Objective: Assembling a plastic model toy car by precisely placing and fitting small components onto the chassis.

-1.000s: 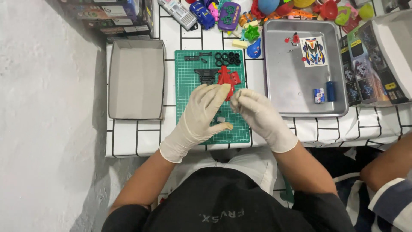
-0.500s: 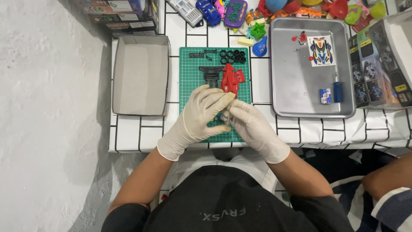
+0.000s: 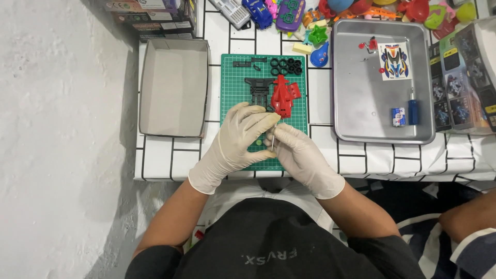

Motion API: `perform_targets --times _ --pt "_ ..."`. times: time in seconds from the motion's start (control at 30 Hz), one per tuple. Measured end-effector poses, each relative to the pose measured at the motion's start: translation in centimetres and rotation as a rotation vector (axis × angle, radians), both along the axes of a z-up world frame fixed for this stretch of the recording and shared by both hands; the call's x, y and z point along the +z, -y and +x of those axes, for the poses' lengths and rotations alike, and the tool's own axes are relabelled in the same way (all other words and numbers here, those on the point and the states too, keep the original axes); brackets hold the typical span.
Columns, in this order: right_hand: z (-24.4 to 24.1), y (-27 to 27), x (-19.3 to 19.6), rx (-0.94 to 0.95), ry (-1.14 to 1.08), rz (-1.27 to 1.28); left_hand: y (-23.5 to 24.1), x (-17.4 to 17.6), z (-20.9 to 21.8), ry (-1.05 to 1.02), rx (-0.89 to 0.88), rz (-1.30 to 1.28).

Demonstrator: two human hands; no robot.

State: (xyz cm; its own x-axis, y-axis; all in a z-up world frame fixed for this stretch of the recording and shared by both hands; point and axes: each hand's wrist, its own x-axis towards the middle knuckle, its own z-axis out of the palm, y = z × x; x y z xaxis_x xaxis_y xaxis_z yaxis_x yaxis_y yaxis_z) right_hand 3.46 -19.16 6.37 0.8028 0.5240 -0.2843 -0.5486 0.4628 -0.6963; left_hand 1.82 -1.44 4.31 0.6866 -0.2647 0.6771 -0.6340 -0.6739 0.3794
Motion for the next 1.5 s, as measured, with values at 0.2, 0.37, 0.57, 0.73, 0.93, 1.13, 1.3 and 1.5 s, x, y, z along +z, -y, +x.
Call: perform_targets --times 0.2,0.37,0.57,0.73,0.93,1.13,1.3,1.5 --pt "-0.1 -0.3 -0.2 -0.044 -0.012 0.0 -1.2 -0.6 -0.7 -0.041 0.071 0.033" --pt "0.5 2.0 1.6 -0.194 0.548 -0.651 -3.7 -0.6 -2.5 -0.162 0.244 0.111" --pt "1.8 5.8 -4.6 -0.358 1.131 -1.154 -4.8 0.7 -3.1 -0.458 0.473 0.48" --pt "1.4 5.2 -5.3 -0.36 1.265 -1.112 -4.8 0.9 -2.4 -0.565 0.481 0.595" --pt "1.4 5.0 -6.5 -0.333 1.293 -1.069 -5.5 0.6 -0.8 -0.627 0.477 0.627" --pt "1.3 4.9 -6.2 -0.322 1.251 -1.048 -5.4 0.6 -0.4 -0.631 0.482 0.581" --pt "1.2 5.0 -6.1 -0.295 1.217 -1.048 -5.7 0.1 -0.4 -0.627 0.474 0.561" --pt "1.3 4.9 -5.9 -0.284 1.179 -1.026 -5.9 -0.2 -0.4 -0.609 0.455 0.54"
